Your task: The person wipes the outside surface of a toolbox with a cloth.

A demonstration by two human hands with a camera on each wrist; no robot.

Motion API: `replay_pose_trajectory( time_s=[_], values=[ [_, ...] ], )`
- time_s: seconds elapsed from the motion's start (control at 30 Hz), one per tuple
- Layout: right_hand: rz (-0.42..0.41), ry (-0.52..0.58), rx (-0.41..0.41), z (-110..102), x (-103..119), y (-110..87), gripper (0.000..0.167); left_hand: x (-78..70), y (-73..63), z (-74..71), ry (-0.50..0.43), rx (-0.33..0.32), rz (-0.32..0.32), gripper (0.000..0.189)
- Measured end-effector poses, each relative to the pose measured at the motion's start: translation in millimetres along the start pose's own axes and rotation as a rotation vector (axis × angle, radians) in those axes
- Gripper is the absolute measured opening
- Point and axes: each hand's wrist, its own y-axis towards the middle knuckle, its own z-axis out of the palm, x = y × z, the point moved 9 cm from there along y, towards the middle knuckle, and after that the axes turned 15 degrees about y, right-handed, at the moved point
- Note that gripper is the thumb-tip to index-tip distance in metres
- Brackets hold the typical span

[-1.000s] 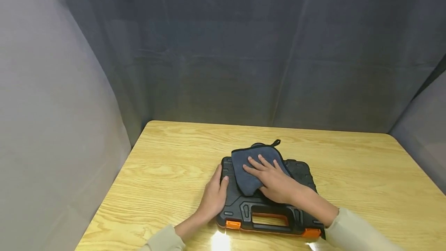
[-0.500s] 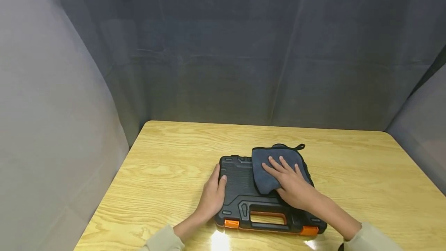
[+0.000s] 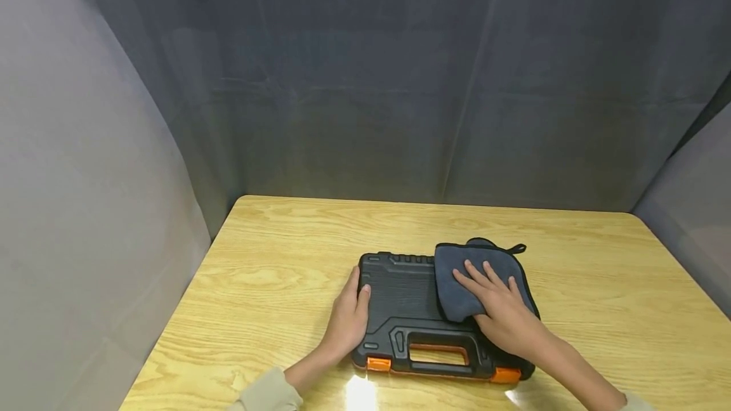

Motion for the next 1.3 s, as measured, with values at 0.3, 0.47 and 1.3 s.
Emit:
replay_pose_trajectory(
  time_s=[0.3,0.47,1.3],
  values=[
    [0.052,0.075,-0.081,15,5,-4.1,0.074,2.3,-3.7,-1.0,-0.021,0.000,-0.011,0.054],
    [0.056,0.104,-0.049,32,17,1.4,0.077,5.3,-5.1,-0.1,-0.020,-0.006,-0.008,0.053],
    [-0.041,0.345,0.168,89,91,50.4,0.059,3.8,-8.5,-4.6,0.017,-0.083,0.081,0.047]
  ],
)
